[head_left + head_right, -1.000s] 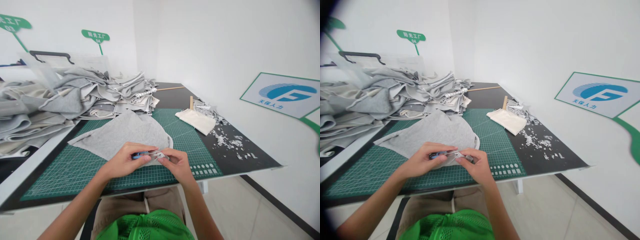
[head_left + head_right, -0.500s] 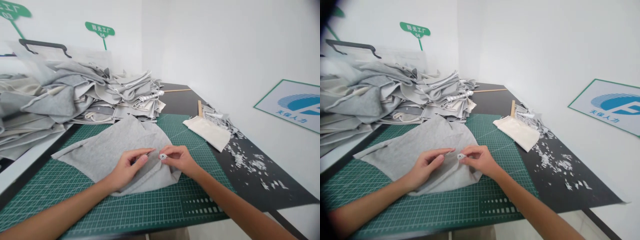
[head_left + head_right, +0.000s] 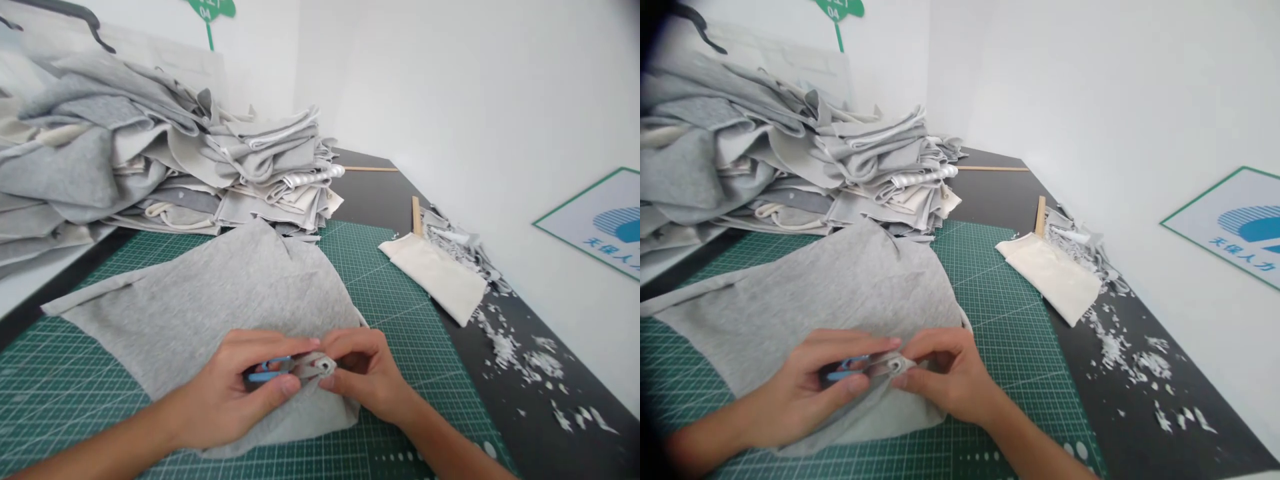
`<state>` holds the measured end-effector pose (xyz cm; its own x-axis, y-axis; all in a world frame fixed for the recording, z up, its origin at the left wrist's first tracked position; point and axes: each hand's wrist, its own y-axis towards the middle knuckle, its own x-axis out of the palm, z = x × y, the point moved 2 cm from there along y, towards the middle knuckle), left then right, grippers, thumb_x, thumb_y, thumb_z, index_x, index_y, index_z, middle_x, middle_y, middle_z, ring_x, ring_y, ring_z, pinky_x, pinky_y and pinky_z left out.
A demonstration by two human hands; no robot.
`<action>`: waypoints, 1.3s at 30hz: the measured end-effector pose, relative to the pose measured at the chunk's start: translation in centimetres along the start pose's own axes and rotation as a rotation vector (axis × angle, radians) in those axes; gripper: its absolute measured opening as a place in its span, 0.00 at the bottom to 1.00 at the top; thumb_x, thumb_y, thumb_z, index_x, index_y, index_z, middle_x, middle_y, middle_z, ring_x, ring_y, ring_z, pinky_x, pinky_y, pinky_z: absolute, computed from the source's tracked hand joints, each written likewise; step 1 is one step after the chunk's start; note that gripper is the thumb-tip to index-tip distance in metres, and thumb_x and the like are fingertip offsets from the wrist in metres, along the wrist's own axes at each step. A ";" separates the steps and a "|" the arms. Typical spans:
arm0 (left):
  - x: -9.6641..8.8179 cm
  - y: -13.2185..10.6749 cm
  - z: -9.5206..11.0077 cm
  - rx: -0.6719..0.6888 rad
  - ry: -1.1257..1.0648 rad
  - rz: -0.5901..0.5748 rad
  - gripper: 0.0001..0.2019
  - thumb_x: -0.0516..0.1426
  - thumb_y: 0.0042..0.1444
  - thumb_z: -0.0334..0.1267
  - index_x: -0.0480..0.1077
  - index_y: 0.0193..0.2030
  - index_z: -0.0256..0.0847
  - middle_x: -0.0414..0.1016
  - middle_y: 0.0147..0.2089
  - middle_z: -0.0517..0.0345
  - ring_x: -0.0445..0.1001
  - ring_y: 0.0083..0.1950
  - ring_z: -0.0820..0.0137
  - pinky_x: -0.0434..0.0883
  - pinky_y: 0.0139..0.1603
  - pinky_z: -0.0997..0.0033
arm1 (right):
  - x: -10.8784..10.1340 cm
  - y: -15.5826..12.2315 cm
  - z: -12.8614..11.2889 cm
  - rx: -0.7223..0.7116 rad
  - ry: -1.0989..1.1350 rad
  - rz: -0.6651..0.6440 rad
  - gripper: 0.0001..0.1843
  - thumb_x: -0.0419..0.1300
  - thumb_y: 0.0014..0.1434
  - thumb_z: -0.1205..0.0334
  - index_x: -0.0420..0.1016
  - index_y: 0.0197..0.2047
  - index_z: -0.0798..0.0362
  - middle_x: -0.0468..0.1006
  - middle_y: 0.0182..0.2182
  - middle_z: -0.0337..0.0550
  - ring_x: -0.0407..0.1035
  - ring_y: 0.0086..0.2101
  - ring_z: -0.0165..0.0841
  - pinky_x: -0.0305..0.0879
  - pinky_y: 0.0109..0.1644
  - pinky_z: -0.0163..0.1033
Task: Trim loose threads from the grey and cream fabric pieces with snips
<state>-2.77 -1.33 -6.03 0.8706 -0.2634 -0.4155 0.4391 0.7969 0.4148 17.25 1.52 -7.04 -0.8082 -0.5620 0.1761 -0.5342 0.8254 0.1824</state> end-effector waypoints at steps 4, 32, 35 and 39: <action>0.1 0.0 0.3 0.050 0.030 -0.008 0.17 0.58 0.64 0.36 0.71 0.60 0.45 0.75 0.29 0.62 0.70 0.26 0.76 0.66 0.26 0.79 | 0.1 0.0 -0.3 0.034 -0.004 -0.040 0.10 0.72 0.50 0.71 0.86 0.36 0.47 0.85 0.31 0.41 0.77 0.31 0.32 0.71 0.35 0.35; 0.3 -0.5 1.8 0.020 0.064 0.024 0.15 0.58 0.65 0.36 0.72 0.58 0.38 0.74 0.29 0.61 0.69 0.27 0.76 0.65 0.26 0.78 | 0.1 -0.3 -0.5 0.012 -0.036 -0.070 0.15 0.70 0.53 0.71 0.85 0.41 0.43 0.85 0.34 0.40 0.78 0.34 0.36 0.74 0.39 0.42; 0.3 -0.5 1.9 0.013 0.057 0.033 0.15 0.58 0.65 0.35 0.73 0.57 0.37 0.75 0.30 0.60 0.69 0.27 0.77 0.66 0.27 0.78 | 0.0 -0.3 -0.5 0.011 -0.055 -0.061 0.13 0.70 0.53 0.70 0.85 0.40 0.44 0.85 0.33 0.40 0.77 0.34 0.35 0.74 0.38 0.42; 0.2 -0.4 2.0 -0.010 0.059 0.049 0.13 0.58 0.65 0.36 0.74 0.55 0.39 0.77 0.29 0.59 0.70 0.25 0.76 0.66 0.26 0.77 | 0.1 -0.3 -0.5 0.001 -0.075 -0.056 0.12 0.70 0.53 0.68 0.84 0.39 0.43 0.85 0.33 0.39 0.78 0.33 0.35 0.74 0.37 0.42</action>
<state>-2.33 -2.79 -4.67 0.8762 -0.1918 -0.4421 0.3938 0.8137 0.4276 17.48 1.16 -6.58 -0.7935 -0.6015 0.0925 -0.5792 0.7931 0.1886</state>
